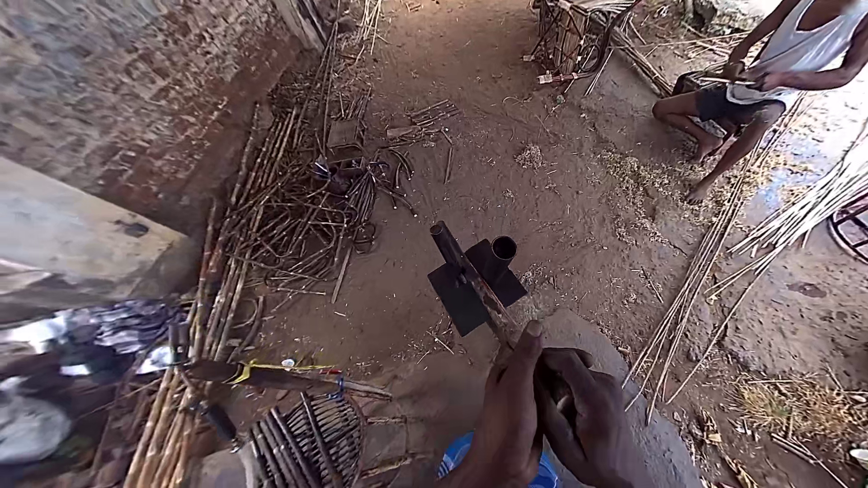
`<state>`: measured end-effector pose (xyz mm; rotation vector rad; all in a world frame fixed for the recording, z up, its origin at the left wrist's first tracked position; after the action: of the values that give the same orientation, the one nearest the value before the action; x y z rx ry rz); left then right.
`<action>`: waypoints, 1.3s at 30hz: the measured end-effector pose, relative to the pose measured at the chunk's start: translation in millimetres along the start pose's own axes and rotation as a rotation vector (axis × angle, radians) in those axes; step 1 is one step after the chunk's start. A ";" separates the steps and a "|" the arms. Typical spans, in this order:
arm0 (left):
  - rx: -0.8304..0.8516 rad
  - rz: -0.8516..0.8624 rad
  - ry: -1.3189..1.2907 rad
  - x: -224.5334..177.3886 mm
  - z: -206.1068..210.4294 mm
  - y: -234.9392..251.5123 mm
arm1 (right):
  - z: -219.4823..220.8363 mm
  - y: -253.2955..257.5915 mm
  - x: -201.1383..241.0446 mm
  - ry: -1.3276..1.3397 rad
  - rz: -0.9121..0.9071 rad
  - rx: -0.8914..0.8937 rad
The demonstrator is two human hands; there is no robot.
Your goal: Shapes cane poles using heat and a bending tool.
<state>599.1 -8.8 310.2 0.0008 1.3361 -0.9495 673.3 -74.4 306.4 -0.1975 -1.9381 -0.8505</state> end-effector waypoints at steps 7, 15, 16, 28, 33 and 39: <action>-0.251 0.110 0.115 1.7 55.4 30.5 | -44.1 42.4 -40.8 0.405 -0.130 0.023; 0.023 0.062 0.111 10.5 -31.1 0.9 | 35.4 -12.2 13.0 -0.012 0.421 -0.242; 0.010 0.072 0.129 8.9 -31.6 -1.1 | 39.1 -13.6 8.1 -0.049 0.428 -0.247; -0.362 0.067 0.372 9.9 37.8 65.9 | -11.4 17.4 -101.3 0.401 0.081 -0.176; 0.016 0.288 0.317 13.3 -42.8 9.6 | 38.3 -65.4 27.3 0.260 0.043 -0.312; -0.215 0.475 0.531 44.8 -228.7 -107.9 | 152.3 -237.3 -8.2 0.290 0.143 0.399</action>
<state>347.7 11.6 261.8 0.4130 1.8153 -0.4051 456.7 -152.1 143.2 0.0260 -1.7532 -0.3633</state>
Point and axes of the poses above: each hand's wrist, its own y-axis towards the middle knuckle, its own z-axis out of the palm, x = y × z, the point moved 6 cm from there along y, towards the middle knuckle, and after that the axes turned 11 degrees about y, right-handed, at the moved point
